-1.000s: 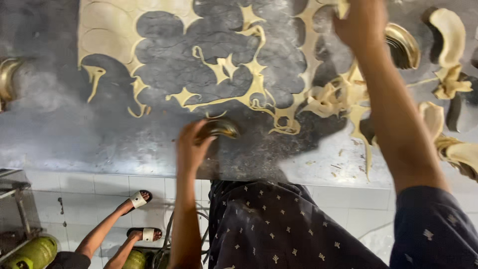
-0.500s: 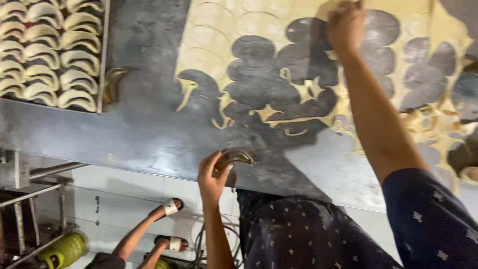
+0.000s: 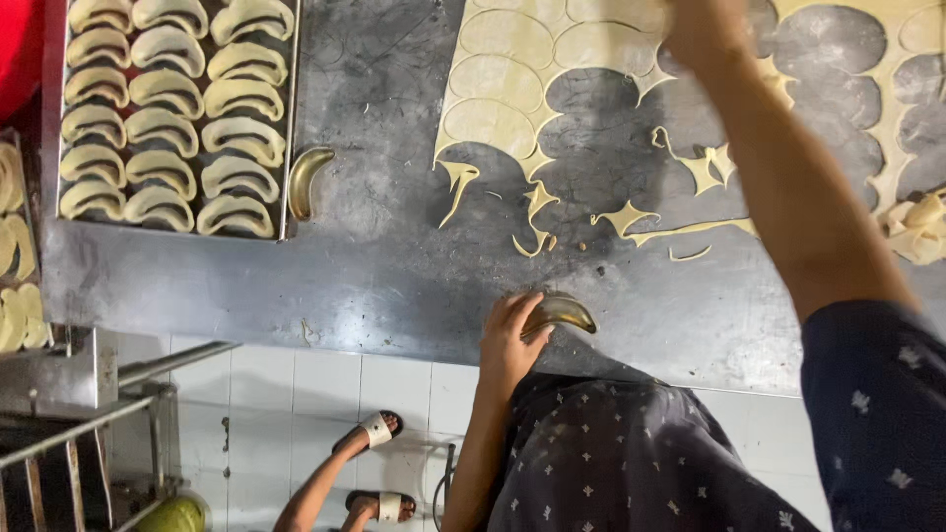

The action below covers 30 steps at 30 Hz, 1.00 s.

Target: The person picks up pre-cut circular dough pieces, folds them into crescent shapes, and places them onto a metal tray.

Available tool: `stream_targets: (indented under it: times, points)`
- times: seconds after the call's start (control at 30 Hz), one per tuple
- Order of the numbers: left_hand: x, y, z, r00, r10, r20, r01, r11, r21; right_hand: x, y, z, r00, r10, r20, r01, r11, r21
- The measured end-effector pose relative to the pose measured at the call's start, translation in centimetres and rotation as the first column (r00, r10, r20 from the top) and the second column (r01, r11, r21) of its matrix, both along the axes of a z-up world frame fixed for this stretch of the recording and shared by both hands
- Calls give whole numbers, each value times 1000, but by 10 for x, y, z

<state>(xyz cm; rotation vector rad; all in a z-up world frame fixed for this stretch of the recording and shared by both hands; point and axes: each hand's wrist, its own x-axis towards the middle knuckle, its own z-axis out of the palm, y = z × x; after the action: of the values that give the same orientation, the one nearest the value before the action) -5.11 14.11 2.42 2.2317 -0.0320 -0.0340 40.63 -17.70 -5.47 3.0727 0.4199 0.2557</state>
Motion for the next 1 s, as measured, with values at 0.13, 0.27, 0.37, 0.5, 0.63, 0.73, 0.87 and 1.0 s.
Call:
stream_targets:
  times: [0.13, 0.27, 0.37, 0.5, 0.63, 0.73, 0.87, 1.0]
  points:
    - [22, -16, -15, 991, -127, 39, 125, 990, 65, -95, 94, 71, 958, 267, -100, -251, 956, 149]
    - [52, -51, -29, 971, -217, 105, 210, 975, 68, -158, 104, 116, 955, 269, -126, -219, 924, 312]
    - [65, -72, -4, 938, -346, 5, 344, 934, 91, -229, 96, 159, 941, 249, -229, -63, 793, 606]
    - [60, -103, -18, 937, -348, 41, 260, 613, -746, -324, 81, 233, 906, 250, -343, 103, 655, 749]
    - [51, -95, -16, 825, -560, 76, -50, -206, -977, -390, 58, 237, 839, 218, -499, 379, 425, 822]
    - [35, -75, -21, 796, -482, -366, -301, 209, -930, -429, 48, 201, 649, 48, -759, 726, 259, 637]
    - [34, -65, -4, 850, -178, -496, -166, 803, -572, -454, 48, 150, 394, -177, -902, 903, 256, 344]
    - [43, -71, 26, 947, 21, -321, -97, 971, -221, -456, 50, 122, 615, -275, -739, 783, 319, 534]
